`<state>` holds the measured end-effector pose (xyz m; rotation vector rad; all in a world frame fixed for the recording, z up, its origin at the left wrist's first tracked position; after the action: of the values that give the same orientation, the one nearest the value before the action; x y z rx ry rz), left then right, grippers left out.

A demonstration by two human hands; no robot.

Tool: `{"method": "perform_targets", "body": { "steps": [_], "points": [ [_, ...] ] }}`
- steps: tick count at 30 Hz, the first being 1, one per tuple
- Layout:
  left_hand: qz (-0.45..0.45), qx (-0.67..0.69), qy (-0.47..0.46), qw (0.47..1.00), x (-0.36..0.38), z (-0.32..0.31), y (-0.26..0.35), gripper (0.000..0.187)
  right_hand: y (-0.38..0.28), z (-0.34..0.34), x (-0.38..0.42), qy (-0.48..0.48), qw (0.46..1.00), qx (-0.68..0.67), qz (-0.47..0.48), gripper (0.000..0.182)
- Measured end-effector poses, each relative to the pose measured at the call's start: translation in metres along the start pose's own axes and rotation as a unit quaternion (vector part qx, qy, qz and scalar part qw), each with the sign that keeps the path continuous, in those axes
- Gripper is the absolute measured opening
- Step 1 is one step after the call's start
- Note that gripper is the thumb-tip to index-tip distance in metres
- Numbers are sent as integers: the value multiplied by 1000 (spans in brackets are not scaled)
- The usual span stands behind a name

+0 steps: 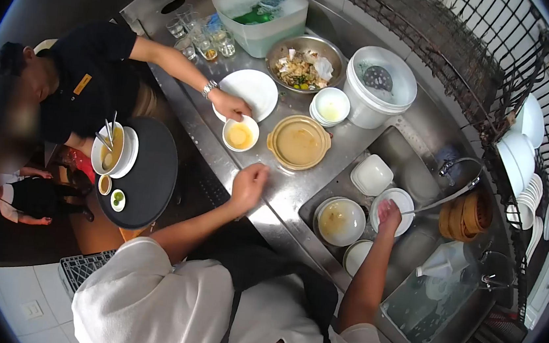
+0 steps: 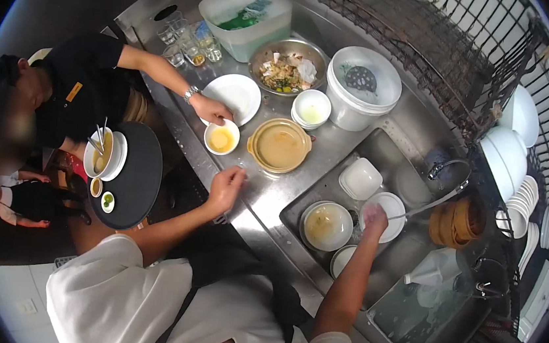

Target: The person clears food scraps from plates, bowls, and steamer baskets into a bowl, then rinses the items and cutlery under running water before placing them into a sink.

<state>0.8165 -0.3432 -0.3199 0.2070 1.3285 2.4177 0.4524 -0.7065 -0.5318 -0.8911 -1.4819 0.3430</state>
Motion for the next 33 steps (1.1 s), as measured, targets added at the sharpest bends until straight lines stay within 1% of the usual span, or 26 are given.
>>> {"method": "perform_targets", "body": {
  "steps": [1, 3, 4, 5, 7, 8, 9, 11, 12, 14, 15, 17, 18, 19, 20, 21, 23, 24, 26, 27, 29, 30, 32, 33],
  "points": [
    [14, 0, 22, 1000, -4, 8, -35, 23, 6, -3, 18, -11, 997, 54, 51, 23],
    [53, -18, 94, 994, -11, 42, -36, 26, 19, -8, 49, -28, 973, 165, 158, 25],
    [74, -26, 127, 989, -15, 54, -38, 29, 26, -23, 72, -40, 964, 171, 202, 24],
    [30, -58, 164, 984, -25, 60, -42, 35, 33, -45, 103, -51, 952, 178, 243, 26],
    [-51, -126, 236, 962, -51, 69, -56, 48, 44, -111, 182, -98, 927, 231, 277, 37],
    [-16, -132, 213, 968, -64, 69, -55, 60, 55, -143, 210, -106, 918, 268, 271, 43],
    [-34, -154, 239, 958, -78, 67, -56, 53, 66, -171, 228, -113, 908, 304, 266, 50],
    [46, -216, 100, 970, -106, 57, -66, 41, 99, -204, 227, -132, 860, 412, 269, 54],
    [84, -244, 30, 966, -112, 53, -72, 35, 111, -210, 222, -136, 862, 420, 249, 54],
    [46, -228, 57, 971, -122, 41, -90, 25, 128, -219, 218, -146, 863, 436, 208, 54],
    [27, -221, 71, 972, -127, 42, -87, 21, 129, -219, 224, -142, 857, 454, 197, 53],
    [36, -216, 31, 975, -131, 33, -90, 20, 132, -204, 234, -128, 844, 491, 171, 50],
    [38, -213, 9, 976, -132, 29, -90, 20, 116, -197, 252, -83, 791, 538, 279, 47],
    [49, -213, -22, 976, -135, 20, -99, 21, 99, -192, 286, -38, 722, 575, 382, 44],
    [58, -212, -52, 974, -140, 6, -113, 22, 86, -189, 318, 9, 640, 602, 477, 41],
    [65, -209, -80, 973, -146, -3, -118, 23, 79, -190, 344, -2, 636, 539, 552, 37],
    [176, -107, -94, 974, -141, -1, -124, 24, 67, -195, 393, -26, 605, 400, 688, 29],
    [229, -56, -99, 967, -137, 0, -125, 25, 66, -207, 407, -86, 595, 383, 701, 27],
    [243, 51, -80, 965, -138, 3, -118, 33, 68, -230, 433, -210, 570, 343, 716, 24],
    [251, 100, -70, 960, -140, 4, -115, 37, 66, -238, 440, -226, 582, 340, 703, 23],
    [270, 192, -84, 940, -152, 3, -90, 47, 61, -246, 448, -261, 608, 337, 669, 21],
    [281, 237, -92, 925, -159, 0, -74, 53, 58, -242, 443, -271, 634, 329, 646, 19],
    [260, 304, -110, 910, -189, -13, -37, 62, 52, -225, 431, -290, 680, 310, 598, 17],
    [223, 298, -103, 922, -206, -15, -12, 60, 46, -212, 425, -297, 693, 316, 576, 16]
  ]
}}
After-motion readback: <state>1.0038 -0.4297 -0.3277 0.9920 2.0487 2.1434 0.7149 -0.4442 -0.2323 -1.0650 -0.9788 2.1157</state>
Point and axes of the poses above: each hand's wrist, its own x-axis away from the middle knuckle, its own z-axis out of the back of the hand, y = z × x, the point moved 7 cm from there along -x, towards the middle knuckle, and after that the axes turned 12 degrees about y, right-handed, at the moved point
